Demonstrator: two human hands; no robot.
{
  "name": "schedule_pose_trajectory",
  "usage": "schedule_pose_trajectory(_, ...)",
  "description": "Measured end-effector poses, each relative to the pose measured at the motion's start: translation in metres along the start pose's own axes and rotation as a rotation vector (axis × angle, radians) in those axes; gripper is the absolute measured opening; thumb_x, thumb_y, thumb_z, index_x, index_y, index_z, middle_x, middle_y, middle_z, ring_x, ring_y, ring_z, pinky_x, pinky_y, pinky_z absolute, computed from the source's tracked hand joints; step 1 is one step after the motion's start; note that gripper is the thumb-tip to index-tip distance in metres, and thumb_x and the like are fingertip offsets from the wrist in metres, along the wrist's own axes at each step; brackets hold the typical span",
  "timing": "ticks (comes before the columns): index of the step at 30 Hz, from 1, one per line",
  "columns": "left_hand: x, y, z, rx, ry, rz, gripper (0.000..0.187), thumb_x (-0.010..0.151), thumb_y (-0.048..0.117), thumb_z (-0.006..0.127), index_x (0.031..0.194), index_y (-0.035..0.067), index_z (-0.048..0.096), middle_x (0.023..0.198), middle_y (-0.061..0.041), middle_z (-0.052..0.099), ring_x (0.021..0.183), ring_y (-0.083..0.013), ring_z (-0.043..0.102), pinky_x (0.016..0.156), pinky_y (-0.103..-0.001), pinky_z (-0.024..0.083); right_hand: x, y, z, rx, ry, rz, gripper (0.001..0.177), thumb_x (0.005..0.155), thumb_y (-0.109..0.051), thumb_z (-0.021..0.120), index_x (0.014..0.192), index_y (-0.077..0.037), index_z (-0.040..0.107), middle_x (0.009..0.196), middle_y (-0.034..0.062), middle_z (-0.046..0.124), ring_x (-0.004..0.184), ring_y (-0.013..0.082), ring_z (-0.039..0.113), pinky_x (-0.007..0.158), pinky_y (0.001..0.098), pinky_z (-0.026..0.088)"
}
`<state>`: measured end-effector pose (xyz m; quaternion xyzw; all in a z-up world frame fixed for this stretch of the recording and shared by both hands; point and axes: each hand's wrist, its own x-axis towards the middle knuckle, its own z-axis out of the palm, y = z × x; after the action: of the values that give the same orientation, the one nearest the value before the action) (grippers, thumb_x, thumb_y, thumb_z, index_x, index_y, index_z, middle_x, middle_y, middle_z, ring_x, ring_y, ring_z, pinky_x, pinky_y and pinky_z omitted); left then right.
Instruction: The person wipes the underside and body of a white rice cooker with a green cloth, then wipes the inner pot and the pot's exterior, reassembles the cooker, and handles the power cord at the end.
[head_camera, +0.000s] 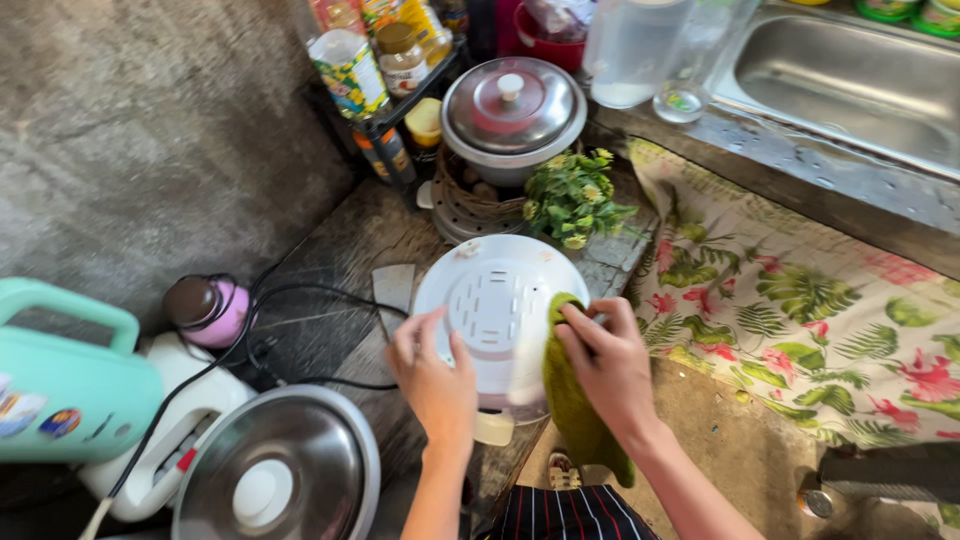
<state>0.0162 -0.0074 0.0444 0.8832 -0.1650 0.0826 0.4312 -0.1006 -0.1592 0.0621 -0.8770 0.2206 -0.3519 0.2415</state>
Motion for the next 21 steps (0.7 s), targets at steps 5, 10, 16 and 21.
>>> schedule_pose_trajectory(5, -0.003, -0.043, 0.024, -0.116, 0.056, 0.003, 0.07, 0.09, 0.017, 0.068, 0.148, 0.0, 0.032, 0.152, -0.026, 0.03, 0.142, -0.0421, 0.03, 0.114, -0.051, 0.032, -0.017, -0.025, 0.03, -0.365, -0.141, -0.253, 0.035, 0.09, -0.017, 0.065, 0.114, 0.007, 0.07, 0.102, 0.0127, 0.058, 0.082, 0.029, 0.067, 0.064, 0.0386, 0.055)
schedule_pose_trajectory(10, -0.01, -0.068, 0.048, -0.363, -0.061, -0.122, 0.063, 0.106, 0.026, 0.044, 0.161, 0.007, 0.019, 0.171, -0.023, 0.011, 0.159, -0.0376, 0.013, 0.126, -0.046, 0.019, -0.036, -0.034, 0.05, -0.076, -0.421, -0.192, 0.017, 0.095, -0.016, 0.065, 0.1, 0.0, 0.07, 0.097, 0.0138, 0.059, 0.075, 0.0324, 0.065, 0.067, 0.0429, 0.055)
schedule_pose_trajectory(16, -0.015, -0.081, 0.044, -0.528, -0.127, -0.133, 0.074, 0.106, 0.038, 0.039, 0.163, 0.007, 0.004, 0.173, -0.021, -0.002, 0.16, -0.0351, 0.0, 0.127, -0.045, 0.007, 0.022, -0.049, 0.09, -0.029, -0.352, -0.231, 0.02, 0.088, -0.016, 0.064, 0.093, 0.002, 0.07, 0.107, 0.0165, 0.058, 0.096, 0.0361, 0.062, 0.078, 0.0458, 0.054)
schedule_pose_trajectory(21, -0.016, -0.08, 0.051, -0.528, -0.094, -0.144, 0.078, 0.106, 0.043, 0.04, 0.163, 0.005, 0.004, 0.172, -0.022, 0.001, 0.16, -0.0362, 0.002, 0.127, -0.045, 0.007, 0.02, -0.067, 0.096, -0.286, -0.535, -0.26, 0.021, 0.085, -0.018, 0.061, 0.093, -0.002, 0.073, 0.124, 0.0146, 0.055, 0.109, 0.0324, 0.057, 0.08, 0.0441, 0.054)
